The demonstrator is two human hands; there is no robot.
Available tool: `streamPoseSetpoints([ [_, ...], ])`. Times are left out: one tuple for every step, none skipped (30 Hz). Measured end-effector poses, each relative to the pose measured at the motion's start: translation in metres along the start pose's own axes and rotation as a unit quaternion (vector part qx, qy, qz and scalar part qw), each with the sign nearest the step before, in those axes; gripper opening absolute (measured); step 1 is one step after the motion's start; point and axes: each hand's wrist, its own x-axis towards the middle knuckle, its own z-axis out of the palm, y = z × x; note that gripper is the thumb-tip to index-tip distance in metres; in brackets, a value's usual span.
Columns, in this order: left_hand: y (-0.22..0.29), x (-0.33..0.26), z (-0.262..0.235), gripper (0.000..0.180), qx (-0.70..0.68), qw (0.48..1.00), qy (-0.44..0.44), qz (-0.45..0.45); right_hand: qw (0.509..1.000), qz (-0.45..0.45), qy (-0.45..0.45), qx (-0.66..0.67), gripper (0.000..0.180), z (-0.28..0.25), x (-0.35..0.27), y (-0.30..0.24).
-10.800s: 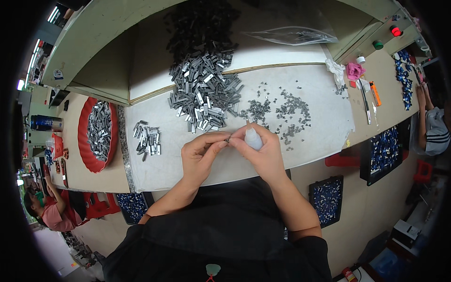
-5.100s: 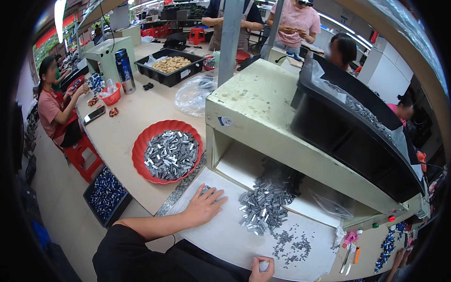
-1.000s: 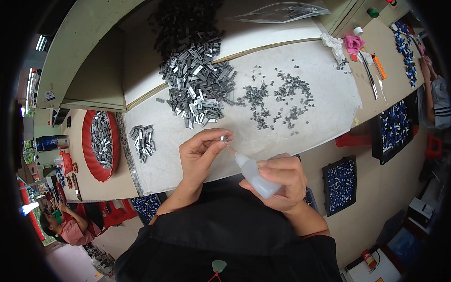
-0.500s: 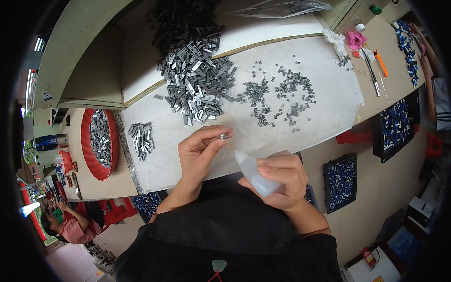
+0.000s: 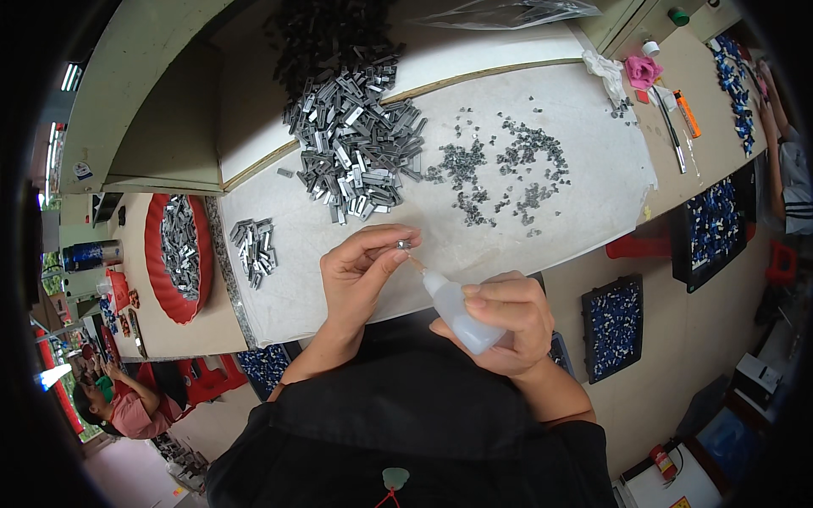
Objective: The person applies glue from a glue bottle to small metal components and then assembles them by hand.
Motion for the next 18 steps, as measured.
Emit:
streamPoseSetpoints([
  [0.0,0.0,0.0,0.019,0.0,1.0,-0.001,0.001,1.0,0.0,0.0,0.0,0.044,0.0,0.001,0.0],
  [0.0,0.0,0.0,0.019,0.0,1.0,-0.002,0.001,1.0,-0.01,0.012,0.003,0.046,0.0,0.002,0.001],
  [0.001,0.0,0.0,0.019,-0.002,1.0,0.0,-0.003,1.0,-0.019,0.024,0.005,0.049,0.0,0.003,0.001],
  [0.001,0.001,0.001,0.019,-0.004,1.0,0.001,-0.007,1.0,-0.019,0.025,0.003,0.049,0.001,0.003,0.001],
  [0.0,0.001,0.001,0.019,-0.006,1.0,-0.001,-0.007,0.999,-0.018,0.034,0.013,0.048,0.0,0.003,0.002],
  [-0.001,0.001,0.0,0.019,-0.003,1.0,0.003,-0.003,0.999,-0.018,0.043,0.022,0.047,-0.002,0.003,0.003],
  [-0.002,0.0,-0.001,0.019,0.001,1.0,0.006,0.002,0.999,-0.018,0.043,0.019,0.047,-0.003,0.003,0.004],
  [-0.002,0.0,0.0,0.019,-0.001,1.0,0.003,0.002,0.997,-0.006,0.063,0.042,0.045,-0.006,0.004,0.005],
  [-0.001,0.0,0.0,0.019,-0.002,1.0,0.007,0.003,0.994,0.005,0.083,0.065,0.044,-0.008,0.005,0.006],
  [0.0,0.0,0.001,0.019,-0.001,1.0,0.011,0.005,0.99,0.016,0.1,0.096,0.042,-0.011,0.003,0.009],
  [-0.001,0.001,0.0,0.019,-0.008,1.0,0.008,0.005,0.991,0.016,0.099,0.089,0.042,-0.012,0.003,0.01],
  [-0.002,0.001,-0.001,0.019,-0.021,1.0,0.008,-0.004,0.984,0.048,0.128,0.114,0.041,-0.013,0.004,0.011],
  [-0.003,0.001,-0.002,0.019,-0.033,0.999,0.009,-0.013,0.974,0.08,0.158,0.14,0.04,-0.015,0.005,0.013],
  [-0.001,0.001,0.0,0.019,-0.033,0.999,0.008,-0.013,0.97,0.101,0.165,0.144,0.039,-0.019,0.008,0.016],
  [0.0,0.001,0.001,0.019,-0.05,0.998,0.008,-0.035,0.971,0.101,0.165,0.143,0.039,-0.021,0.014,0.021],
  [0.001,0.001,0.002,0.019,-0.068,0.996,0.008,-0.058,0.966,0.132,0.163,0.154,0.037,-0.023,0.02,0.026],
  [0.002,0.001,0.003,0.019,-0.068,0.996,0.007,-0.057,0.959,0.162,0.162,0.165,0.035,-0.024,0.028,0.031],
  [0.002,0.001,0.003,0.019,-0.072,0.996,0.001,-0.06,0.96,0.161,0.162,0.164,0.035,-0.026,0.036,0.036],
])
